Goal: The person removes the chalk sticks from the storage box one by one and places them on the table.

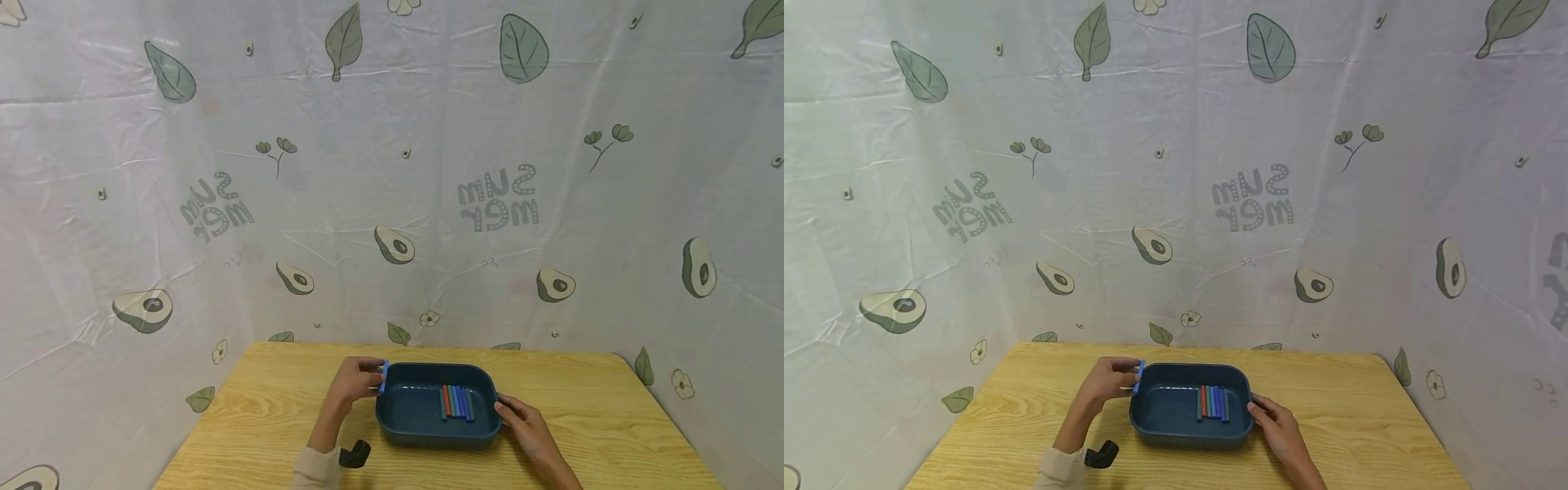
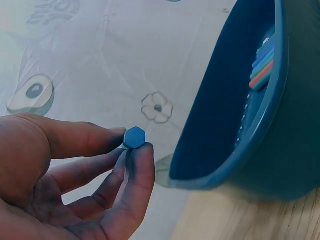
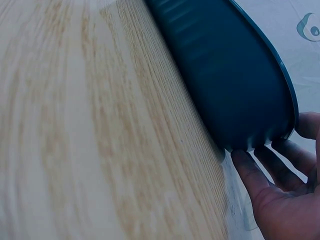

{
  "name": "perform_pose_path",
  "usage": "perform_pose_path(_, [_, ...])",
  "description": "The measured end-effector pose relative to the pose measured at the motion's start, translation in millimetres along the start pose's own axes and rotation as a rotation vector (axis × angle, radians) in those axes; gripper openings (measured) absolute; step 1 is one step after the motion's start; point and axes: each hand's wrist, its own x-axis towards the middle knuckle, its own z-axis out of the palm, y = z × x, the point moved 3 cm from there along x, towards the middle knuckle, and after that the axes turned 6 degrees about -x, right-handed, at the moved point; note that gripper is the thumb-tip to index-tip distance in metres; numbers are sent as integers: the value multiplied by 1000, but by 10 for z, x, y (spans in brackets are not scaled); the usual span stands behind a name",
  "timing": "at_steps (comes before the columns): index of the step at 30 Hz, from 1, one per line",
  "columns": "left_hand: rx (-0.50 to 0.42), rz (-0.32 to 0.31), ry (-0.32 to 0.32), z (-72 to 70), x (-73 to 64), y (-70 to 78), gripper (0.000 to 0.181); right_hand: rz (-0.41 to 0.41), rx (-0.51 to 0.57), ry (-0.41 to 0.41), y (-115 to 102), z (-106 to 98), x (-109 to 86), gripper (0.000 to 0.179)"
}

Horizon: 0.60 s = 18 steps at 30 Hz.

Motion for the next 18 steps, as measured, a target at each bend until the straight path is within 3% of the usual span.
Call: perform_pose_path(18, [-9,-26,59,-399,-127,-158,42,17,-56,-15,-5,1,-16,59])
